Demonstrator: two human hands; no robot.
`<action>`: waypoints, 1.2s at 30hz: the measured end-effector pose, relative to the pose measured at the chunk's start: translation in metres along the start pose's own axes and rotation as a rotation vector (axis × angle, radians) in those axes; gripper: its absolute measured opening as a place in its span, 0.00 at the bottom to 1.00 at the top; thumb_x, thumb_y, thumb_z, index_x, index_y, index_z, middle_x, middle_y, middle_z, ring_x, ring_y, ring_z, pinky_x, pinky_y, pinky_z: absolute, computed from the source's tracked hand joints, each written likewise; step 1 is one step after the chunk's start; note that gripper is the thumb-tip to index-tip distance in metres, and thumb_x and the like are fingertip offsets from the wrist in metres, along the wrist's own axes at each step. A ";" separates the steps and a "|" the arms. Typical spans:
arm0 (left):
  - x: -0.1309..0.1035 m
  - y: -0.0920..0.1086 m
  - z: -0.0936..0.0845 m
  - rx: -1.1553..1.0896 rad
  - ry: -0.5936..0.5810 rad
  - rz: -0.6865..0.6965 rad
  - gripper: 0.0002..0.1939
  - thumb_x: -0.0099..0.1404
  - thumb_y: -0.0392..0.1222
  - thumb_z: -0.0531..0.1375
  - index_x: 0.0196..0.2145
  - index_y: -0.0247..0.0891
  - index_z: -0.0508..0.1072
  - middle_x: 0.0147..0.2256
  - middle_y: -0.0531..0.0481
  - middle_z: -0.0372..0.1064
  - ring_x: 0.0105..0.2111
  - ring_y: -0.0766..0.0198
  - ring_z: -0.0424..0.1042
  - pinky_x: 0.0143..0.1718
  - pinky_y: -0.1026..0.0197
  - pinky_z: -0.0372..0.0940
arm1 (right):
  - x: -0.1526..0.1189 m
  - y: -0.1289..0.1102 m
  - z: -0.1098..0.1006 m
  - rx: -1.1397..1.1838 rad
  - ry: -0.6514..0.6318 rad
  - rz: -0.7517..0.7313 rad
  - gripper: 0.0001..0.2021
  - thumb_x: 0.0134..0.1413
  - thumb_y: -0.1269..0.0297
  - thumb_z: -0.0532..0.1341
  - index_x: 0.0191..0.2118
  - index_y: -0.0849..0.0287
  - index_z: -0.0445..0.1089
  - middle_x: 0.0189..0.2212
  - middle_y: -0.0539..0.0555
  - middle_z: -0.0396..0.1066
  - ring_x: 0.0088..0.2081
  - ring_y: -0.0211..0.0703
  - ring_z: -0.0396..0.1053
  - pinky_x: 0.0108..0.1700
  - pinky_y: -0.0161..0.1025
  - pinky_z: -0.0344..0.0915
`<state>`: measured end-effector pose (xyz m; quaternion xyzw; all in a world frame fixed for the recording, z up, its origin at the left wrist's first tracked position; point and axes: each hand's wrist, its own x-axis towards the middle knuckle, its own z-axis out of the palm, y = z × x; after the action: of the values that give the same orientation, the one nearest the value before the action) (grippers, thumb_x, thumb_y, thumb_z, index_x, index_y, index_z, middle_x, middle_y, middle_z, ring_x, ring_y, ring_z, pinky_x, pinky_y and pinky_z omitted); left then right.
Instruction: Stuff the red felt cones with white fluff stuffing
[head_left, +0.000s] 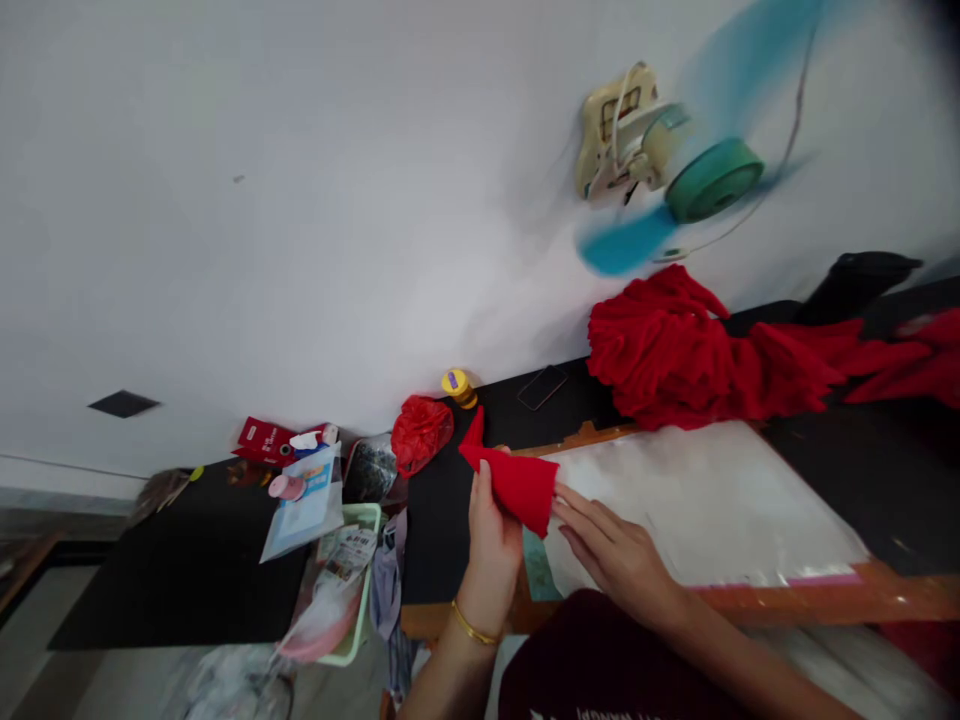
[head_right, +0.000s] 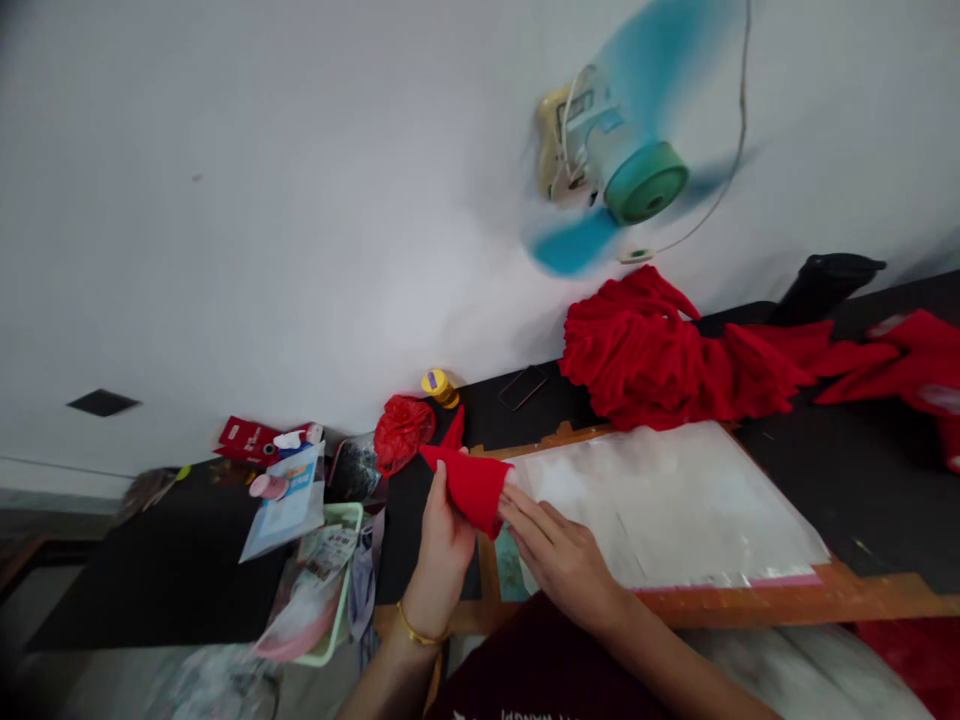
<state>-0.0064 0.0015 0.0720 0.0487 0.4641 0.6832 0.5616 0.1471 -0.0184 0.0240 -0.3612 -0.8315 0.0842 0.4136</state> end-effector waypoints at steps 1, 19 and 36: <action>-0.002 -0.001 0.002 -0.001 -0.031 -0.014 0.23 0.60 0.52 0.66 0.48 0.35 0.75 0.47 0.40 0.76 0.43 0.57 0.76 0.49 0.57 0.68 | 0.002 0.000 0.002 -0.021 -0.006 0.010 0.16 0.62 0.75 0.53 0.53 0.59 0.68 0.50 0.62 0.75 0.45 0.47 0.75 0.43 0.42 0.75; -0.015 -0.014 0.004 -0.002 -0.083 -0.040 0.18 0.60 0.51 0.65 0.42 0.34 0.78 0.40 0.42 0.78 0.39 0.57 0.77 0.47 0.56 0.68 | 0.000 -0.009 -0.008 0.123 0.178 0.128 0.21 0.63 0.71 0.57 0.61 0.54 0.62 0.48 0.61 0.72 0.48 0.49 0.74 0.45 0.44 0.77; -0.002 -0.029 -0.011 0.064 -0.009 -0.211 0.08 0.56 0.44 0.64 0.29 0.37 0.75 0.30 0.46 0.76 0.33 0.61 0.75 0.41 0.60 0.70 | 0.026 -0.012 -0.006 -0.072 -0.148 -0.087 0.19 0.58 0.78 0.57 0.53 0.61 0.69 0.52 0.58 0.73 0.45 0.50 0.68 0.44 0.45 0.71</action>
<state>0.0090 -0.0085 0.0465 0.0205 0.4856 0.6051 0.6306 0.1348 -0.0106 0.0491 -0.3320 -0.8772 0.0626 0.3410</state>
